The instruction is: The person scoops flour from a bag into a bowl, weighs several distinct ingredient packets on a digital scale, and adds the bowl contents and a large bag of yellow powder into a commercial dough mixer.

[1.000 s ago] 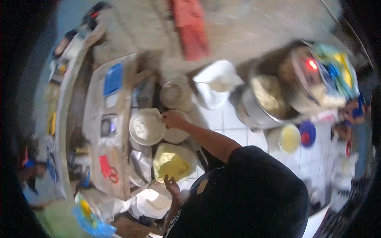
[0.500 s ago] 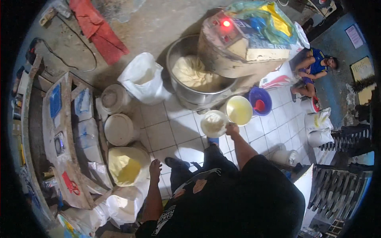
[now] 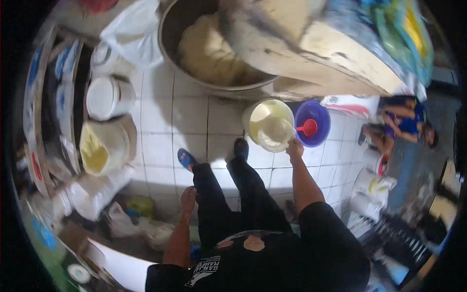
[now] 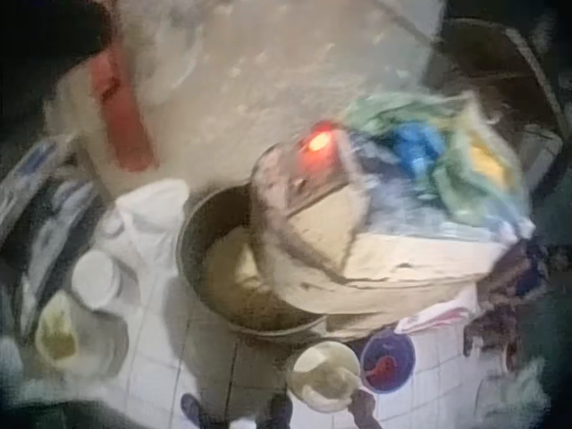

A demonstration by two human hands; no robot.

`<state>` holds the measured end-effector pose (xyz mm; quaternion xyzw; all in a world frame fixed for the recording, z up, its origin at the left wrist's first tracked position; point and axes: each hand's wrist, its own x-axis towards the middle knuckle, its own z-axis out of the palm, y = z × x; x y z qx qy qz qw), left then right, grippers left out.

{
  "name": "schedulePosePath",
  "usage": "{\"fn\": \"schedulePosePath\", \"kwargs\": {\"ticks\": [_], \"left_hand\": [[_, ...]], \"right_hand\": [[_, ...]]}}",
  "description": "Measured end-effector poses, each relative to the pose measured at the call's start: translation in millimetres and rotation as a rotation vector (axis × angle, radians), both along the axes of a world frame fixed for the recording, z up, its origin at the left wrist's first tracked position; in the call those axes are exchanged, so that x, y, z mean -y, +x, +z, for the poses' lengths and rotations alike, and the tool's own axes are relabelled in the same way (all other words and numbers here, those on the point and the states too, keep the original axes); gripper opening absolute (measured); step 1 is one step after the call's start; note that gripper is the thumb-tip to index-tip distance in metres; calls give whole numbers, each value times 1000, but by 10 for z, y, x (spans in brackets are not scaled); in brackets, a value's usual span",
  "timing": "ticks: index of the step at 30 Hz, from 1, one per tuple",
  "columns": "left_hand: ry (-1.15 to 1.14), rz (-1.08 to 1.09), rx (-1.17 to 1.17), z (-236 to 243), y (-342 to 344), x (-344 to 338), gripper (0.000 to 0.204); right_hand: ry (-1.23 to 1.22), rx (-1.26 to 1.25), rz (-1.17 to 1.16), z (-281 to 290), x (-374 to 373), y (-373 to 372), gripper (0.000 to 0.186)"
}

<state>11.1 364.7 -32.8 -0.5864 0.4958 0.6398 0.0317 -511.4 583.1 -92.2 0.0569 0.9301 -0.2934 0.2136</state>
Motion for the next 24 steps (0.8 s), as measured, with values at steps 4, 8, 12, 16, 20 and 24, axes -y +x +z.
{"fn": "schedulePosePath", "kwargs": {"ticks": [4,8,12,16,20,24], "left_hand": [[81,32,73,193,-555,-438,39],[219,202,-13,-195,-627,-887,39],[335,502,43,-495,-430,-1289,40],[360,554,144,-800,-99,-1527,38],[357,636,227,-675,203,-1611,36],[451,759,131,-548,56,-1420,33]], "right_hand": [[169,126,251,-124,-19,-329,28],[649,35,786,-1167,-238,-896,27],[1041,55,1173,-1775,823,-790,25],[1258,38,1451,-2184,1056,-973,24],[1301,64,1619,-2299,1381,-655,22],[842,9,1196,-2413,1073,-1281,14]]}}
